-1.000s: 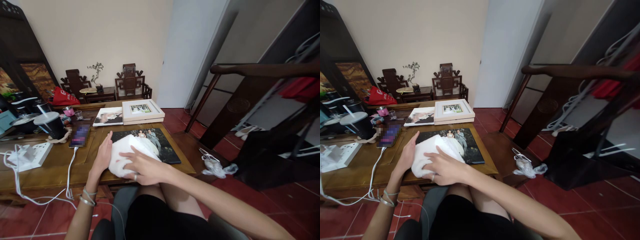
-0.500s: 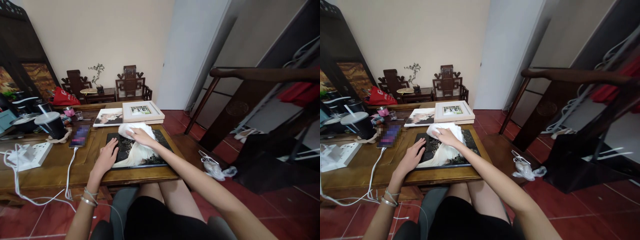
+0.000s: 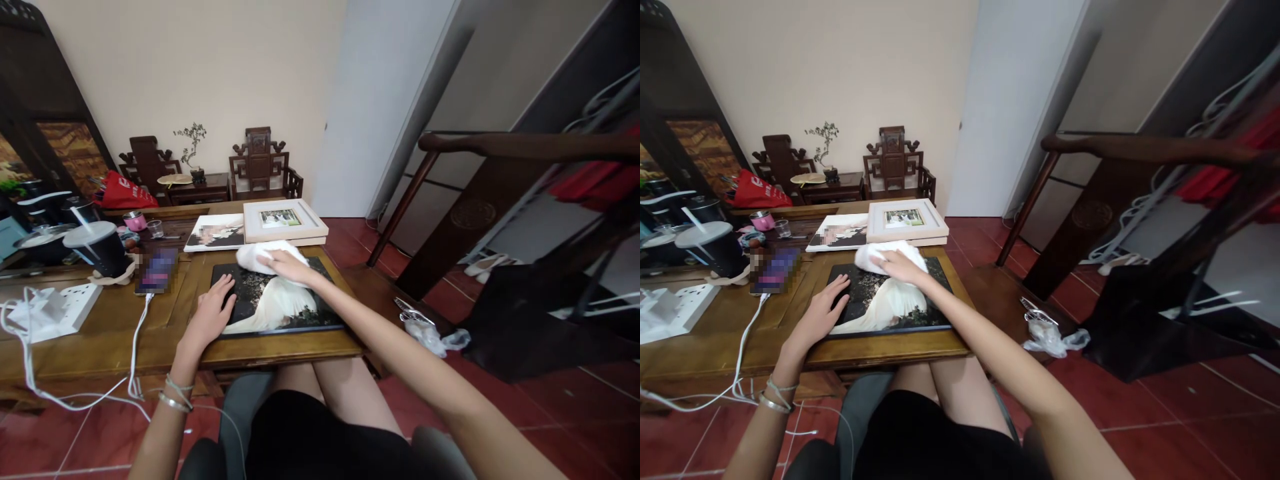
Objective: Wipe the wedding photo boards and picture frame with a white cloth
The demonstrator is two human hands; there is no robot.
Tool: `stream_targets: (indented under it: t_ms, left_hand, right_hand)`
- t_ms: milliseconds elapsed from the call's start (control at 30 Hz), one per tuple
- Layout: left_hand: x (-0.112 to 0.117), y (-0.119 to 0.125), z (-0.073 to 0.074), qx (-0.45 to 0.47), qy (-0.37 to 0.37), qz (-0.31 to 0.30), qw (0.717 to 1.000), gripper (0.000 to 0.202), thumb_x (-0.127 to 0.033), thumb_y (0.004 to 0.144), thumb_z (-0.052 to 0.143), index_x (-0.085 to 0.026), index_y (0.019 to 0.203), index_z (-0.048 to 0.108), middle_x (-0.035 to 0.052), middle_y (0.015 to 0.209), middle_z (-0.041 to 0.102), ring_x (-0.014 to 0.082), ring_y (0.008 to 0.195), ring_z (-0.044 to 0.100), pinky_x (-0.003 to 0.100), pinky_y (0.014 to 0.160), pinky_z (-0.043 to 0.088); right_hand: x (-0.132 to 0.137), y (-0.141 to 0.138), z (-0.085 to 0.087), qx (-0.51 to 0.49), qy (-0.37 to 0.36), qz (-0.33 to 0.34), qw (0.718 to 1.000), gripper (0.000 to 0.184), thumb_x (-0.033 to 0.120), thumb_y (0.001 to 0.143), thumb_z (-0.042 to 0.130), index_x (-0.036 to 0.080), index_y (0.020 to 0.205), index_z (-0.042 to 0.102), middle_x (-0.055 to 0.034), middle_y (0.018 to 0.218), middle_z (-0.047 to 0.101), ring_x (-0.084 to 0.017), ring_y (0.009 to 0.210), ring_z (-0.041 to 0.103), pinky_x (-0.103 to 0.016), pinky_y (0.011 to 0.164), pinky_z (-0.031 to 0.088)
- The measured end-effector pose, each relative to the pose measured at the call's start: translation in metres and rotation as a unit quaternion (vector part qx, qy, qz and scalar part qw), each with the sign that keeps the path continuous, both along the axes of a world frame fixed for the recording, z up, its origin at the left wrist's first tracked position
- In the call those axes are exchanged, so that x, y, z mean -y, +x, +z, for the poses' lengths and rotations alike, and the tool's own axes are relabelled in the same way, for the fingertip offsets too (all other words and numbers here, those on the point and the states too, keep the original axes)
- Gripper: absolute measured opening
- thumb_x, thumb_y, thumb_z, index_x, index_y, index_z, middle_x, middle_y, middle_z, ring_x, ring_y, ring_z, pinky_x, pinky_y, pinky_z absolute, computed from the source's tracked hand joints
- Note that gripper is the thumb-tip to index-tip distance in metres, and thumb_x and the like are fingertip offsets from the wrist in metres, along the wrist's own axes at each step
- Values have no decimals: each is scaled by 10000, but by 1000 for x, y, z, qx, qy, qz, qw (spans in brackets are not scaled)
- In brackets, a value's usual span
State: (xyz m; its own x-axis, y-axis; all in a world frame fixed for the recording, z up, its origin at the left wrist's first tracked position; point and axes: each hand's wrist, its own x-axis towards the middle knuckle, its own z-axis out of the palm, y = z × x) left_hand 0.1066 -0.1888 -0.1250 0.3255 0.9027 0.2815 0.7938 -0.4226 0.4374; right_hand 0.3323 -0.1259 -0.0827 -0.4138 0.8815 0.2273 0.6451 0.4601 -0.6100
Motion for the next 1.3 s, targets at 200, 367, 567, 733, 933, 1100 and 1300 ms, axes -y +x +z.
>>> stream_targets:
  t_ms: [200,367,567,733,933,1100,1300]
  left_hand:
    - [1,1,2,-2,-5,11,1000,419,-290,932,364,-156,1302,509,114,1463,427,205,1396,324,463,1117,300]
    - [1,0,1,-3,-5,9,1000,409,-295,934,357,-155,1280,525,114,1458,434,205,1396,324,461,1115,301]
    - [0,1,0,4,-1,10,1000,409,-302,933,356,-169,1282,520,110,1462,430,205,1392,333,472,1111,300]
    - [0,0,-1,1,4,6,1000,410,-307,931,360,-168,1279,526,112,1456,439,204,1387,342,460,1116,297]
    - [0,0,0,-1,2,7,1000,408,-305,931,361,-177,1282,525,103,1461,433,205,1386,343,457,1117,297]
    - [0,0,1,0,-3,10,1000,407,-289,930,361,-179,1289,521,103,1470,420,211,1388,339,466,1112,304]
    - [1,1,1,4,-2,11,1000,407,-294,932,360,-188,1292,518,97,1466,427,206,1392,332,452,1118,294]
  right_hand:
    - [8,62,-6,23,8,-71,997,466,488,949,322,162,969,655,-118,1160,660,-328,1158,521,-488,1042,286]
    - [72,65,-7,99,28,-15,995,432,471,961,318,176,996,632,-117,1120,666,-311,1167,525,-528,1096,191]
    - [161,67,10,112,-11,66,991,371,430,965,329,212,932,628,-83,1376,523,-308,1340,365,-495,1111,212]
    - [137,74,9,110,-23,60,992,383,471,955,331,226,864,612,-75,1131,663,-322,1243,470,-472,1065,294]
    - [36,84,-4,84,23,17,996,452,520,946,320,190,874,620,-99,976,684,-309,1018,580,-447,954,382]
    - [5,83,-1,52,35,5,998,412,475,950,343,176,938,626,-102,1063,674,-287,1000,581,-419,905,412]
    - [84,74,-4,139,65,37,988,376,393,963,332,174,940,637,-132,1063,677,-326,1141,549,-511,1071,256]
